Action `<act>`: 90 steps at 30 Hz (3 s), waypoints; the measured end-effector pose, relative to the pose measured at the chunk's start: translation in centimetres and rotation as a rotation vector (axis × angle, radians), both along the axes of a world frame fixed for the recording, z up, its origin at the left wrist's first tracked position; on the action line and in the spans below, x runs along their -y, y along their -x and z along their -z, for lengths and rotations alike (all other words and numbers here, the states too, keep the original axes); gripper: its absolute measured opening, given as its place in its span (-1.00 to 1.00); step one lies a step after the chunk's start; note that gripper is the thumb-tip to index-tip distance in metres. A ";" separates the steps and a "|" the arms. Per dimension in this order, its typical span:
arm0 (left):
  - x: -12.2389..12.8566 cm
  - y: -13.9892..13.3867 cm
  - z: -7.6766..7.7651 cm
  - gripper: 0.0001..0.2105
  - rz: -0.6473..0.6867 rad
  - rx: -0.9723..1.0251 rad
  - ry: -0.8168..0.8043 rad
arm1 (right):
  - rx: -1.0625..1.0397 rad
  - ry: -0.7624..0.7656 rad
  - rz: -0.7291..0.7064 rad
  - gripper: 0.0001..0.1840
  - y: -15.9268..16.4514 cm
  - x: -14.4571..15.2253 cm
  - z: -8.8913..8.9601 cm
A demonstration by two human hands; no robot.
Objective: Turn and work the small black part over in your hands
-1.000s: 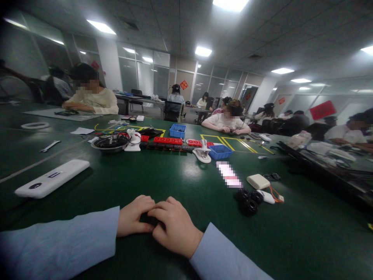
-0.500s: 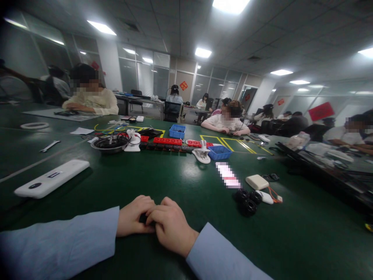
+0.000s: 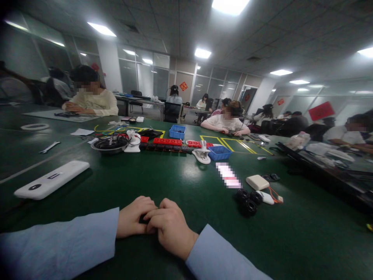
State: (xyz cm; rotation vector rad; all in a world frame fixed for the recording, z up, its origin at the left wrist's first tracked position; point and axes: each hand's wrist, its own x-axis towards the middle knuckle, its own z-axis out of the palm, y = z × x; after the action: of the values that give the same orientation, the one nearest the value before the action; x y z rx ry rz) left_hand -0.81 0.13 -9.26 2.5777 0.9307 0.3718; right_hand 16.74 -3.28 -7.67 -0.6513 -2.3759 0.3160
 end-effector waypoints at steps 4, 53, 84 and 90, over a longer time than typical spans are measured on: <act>-0.1 0.0 0.1 -0.75 0.008 -0.005 -0.011 | -0.046 -0.037 -0.022 -0.67 0.1 0.0 -0.1; 0.0 0.1 -0.1 -0.76 -0.002 -0.010 0.024 | 0.203 0.169 0.270 -0.84 -0.5 0.8 -2.0; 0.1 0.1 -0.1 -0.74 0.003 0.016 -0.019 | 0.035 0.128 0.007 -0.65 -0.1 0.4 -1.2; 0.0 0.1 -0.1 -0.74 0.005 -0.009 -0.031 | 0.079 0.087 0.012 -0.65 -0.1 0.4 -1.0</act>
State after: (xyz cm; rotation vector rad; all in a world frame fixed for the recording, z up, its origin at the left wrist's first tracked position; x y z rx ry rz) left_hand -0.89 0.11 -9.16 2.6111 0.9285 0.3758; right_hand 16.82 -3.69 -6.69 -0.7307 -2.4433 0.3967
